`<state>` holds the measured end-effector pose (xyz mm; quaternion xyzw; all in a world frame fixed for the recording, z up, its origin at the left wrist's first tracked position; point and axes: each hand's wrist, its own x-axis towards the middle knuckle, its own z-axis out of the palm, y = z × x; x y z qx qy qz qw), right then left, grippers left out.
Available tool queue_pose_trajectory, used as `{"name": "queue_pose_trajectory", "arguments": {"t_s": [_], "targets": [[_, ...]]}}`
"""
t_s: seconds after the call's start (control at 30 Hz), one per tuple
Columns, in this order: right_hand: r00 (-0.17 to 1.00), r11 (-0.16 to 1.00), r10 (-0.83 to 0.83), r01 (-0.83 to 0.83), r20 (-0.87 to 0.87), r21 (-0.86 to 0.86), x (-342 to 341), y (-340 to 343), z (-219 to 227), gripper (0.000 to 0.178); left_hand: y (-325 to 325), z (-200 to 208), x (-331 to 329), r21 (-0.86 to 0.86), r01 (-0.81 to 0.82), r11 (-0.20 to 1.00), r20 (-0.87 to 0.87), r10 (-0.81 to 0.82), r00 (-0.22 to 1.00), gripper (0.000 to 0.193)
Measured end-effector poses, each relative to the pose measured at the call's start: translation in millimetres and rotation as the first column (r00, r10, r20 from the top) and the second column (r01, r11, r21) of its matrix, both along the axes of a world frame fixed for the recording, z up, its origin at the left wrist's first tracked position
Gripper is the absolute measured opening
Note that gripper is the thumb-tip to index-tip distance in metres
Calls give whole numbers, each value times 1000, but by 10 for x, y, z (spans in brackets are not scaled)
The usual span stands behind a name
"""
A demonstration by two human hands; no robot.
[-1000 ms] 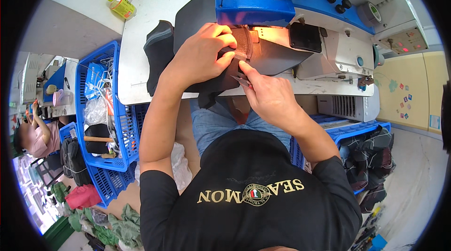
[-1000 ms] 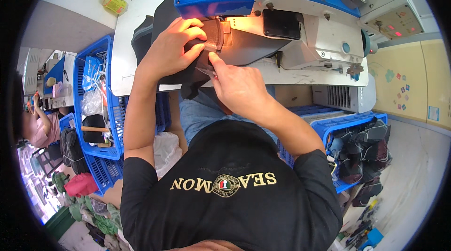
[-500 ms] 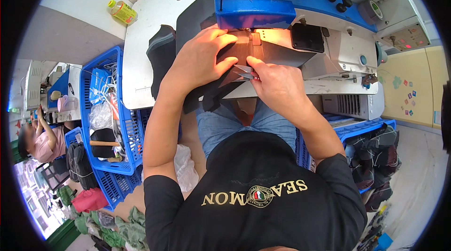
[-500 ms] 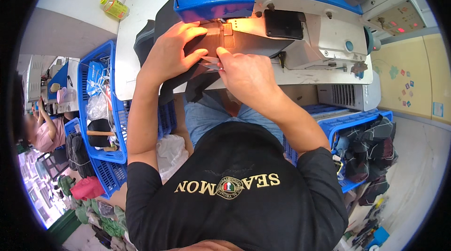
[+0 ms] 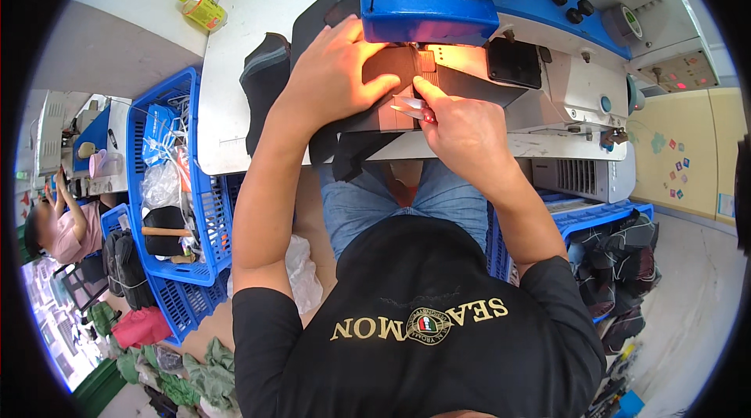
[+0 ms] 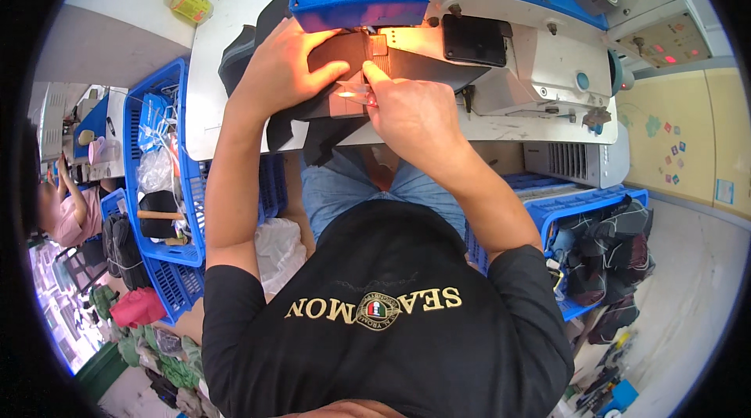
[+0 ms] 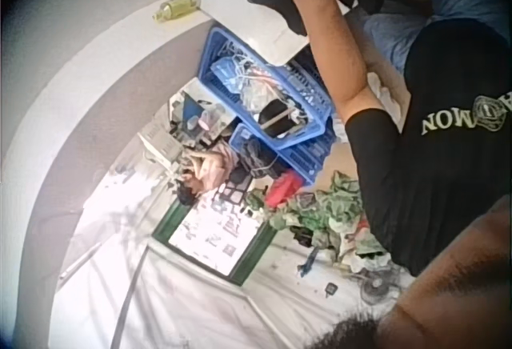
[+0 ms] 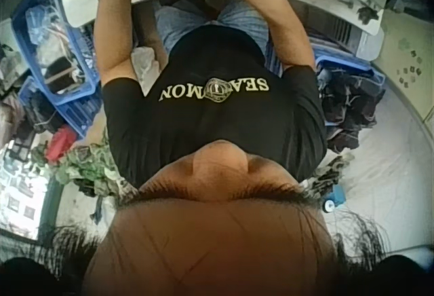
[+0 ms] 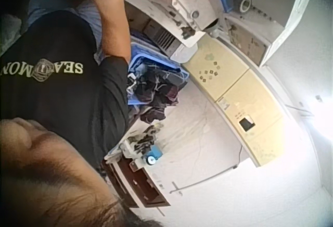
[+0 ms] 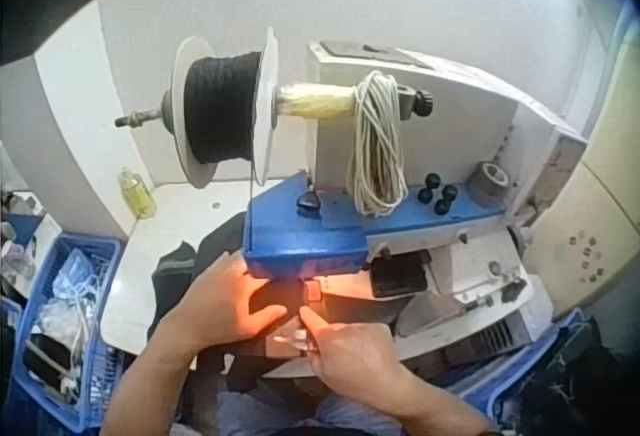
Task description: The person stitches shoe fabric pieces together using a sewing machine and trims excess thread using thread snips.
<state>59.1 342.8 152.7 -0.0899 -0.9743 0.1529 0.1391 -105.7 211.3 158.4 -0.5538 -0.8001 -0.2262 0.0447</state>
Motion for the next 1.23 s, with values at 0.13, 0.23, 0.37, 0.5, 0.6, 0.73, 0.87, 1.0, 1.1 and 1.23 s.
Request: {"name": "queue_pose_trajectory", "arguments": {"t_s": [0.13,0.23,0.37,0.5,0.6,0.73,0.87,1.0,1.1,1.23], "targets": [[1000,1000,-2,2,31,-18,10,2,21,32,72,-64,-172,77,26,997,37,-29,999,36],[1000,998,0,0,-8,-65,19,0,26,32,139,-37,-288,24,10,1000,129,-13,992,38],[998,991,-20,12,-64,-131,23,-21,50,33,226,-80,-450,35,-33,999,156,27,987,50],[991,991,-39,22,-129,-134,-5,-7,7,29,231,-104,-631,0,-42,999,174,41,984,53],[980,998,-65,60,-189,-33,-65,16,-105,24,36,-237,-607,51,-105,993,34,103,994,48],[975,994,-107,105,-194,-23,-169,22,-107,22,-120,-132,-331,43,-161,986,50,159,986,40],[969,990,-126,137,-214,42,-265,-1,-128,21,-202,-176,-287,138,-161,977,57,154,986,35],[960,983,-145,168,-238,78,-327,-9,-146,19,-197,-171,-281,168,-162,972,80,150,985,27],[959,985,-130,154,-252,77,-384,-5,-143,19,-223,-179,-279,164,-168,972,58,161,985,25],[973,992,-96,111,-209,64,-395,-1,-117,19,-396,-198,-339,139,-118,983,-74,129,989,33]]}}
